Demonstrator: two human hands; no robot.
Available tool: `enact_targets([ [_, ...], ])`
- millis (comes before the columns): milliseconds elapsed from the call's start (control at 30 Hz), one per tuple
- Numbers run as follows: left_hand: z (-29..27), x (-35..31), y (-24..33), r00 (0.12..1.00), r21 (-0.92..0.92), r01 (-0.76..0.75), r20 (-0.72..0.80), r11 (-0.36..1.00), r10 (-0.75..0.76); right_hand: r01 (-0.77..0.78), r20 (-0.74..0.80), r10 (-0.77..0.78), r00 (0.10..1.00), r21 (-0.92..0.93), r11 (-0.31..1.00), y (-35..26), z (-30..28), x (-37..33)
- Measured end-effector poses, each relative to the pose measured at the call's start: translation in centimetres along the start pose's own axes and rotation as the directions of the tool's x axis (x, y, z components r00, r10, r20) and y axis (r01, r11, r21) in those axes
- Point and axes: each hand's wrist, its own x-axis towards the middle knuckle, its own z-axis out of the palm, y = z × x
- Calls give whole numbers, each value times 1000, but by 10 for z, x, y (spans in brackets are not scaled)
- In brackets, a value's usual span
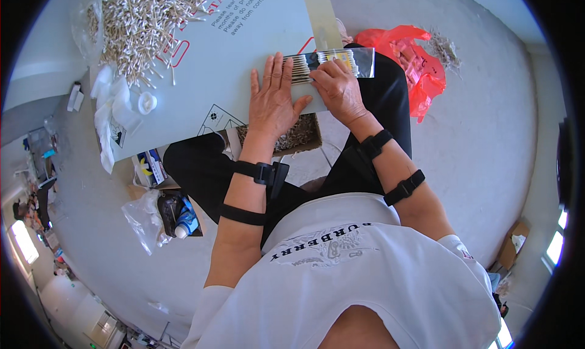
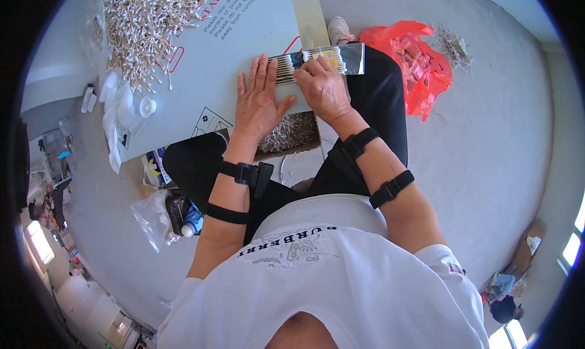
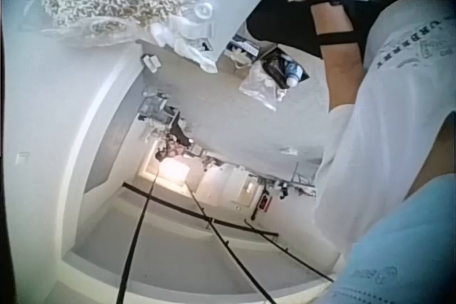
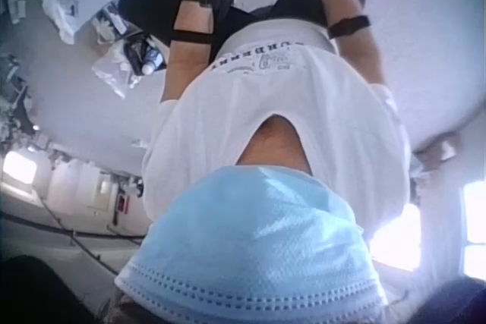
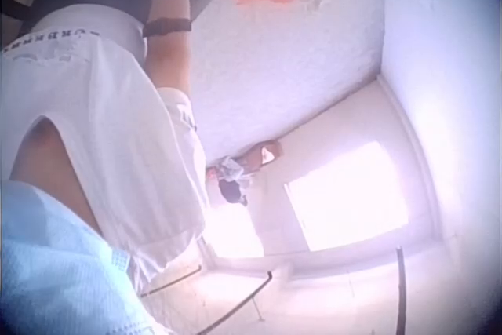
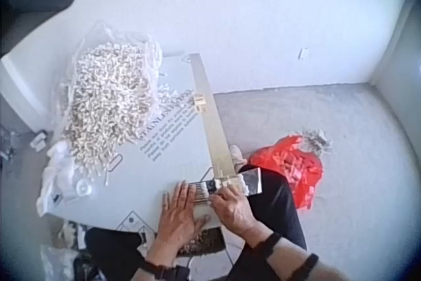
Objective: Sorting and packing cotton swabs into containers at a workspace.
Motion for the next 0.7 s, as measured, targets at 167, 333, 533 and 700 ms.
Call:
enact_targets([
  [167,1,0,-2,1000,17,-2,15,1000,2,54,3,-54,999,34,998,2,2,3],
  [333,2,-1,-1,1000,4,-7,-13,1000,7,-35,82,23,996,150,988,5,1,12],
  [533,4,-2,-3,999,17,-20,-28,1000,21,-72,214,47,976,112,991,10,0,24],
  [700,3,-2,-1,999,-4,-14,-29,1000,14,33,220,-46,974,62,998,11,-1,21],
])
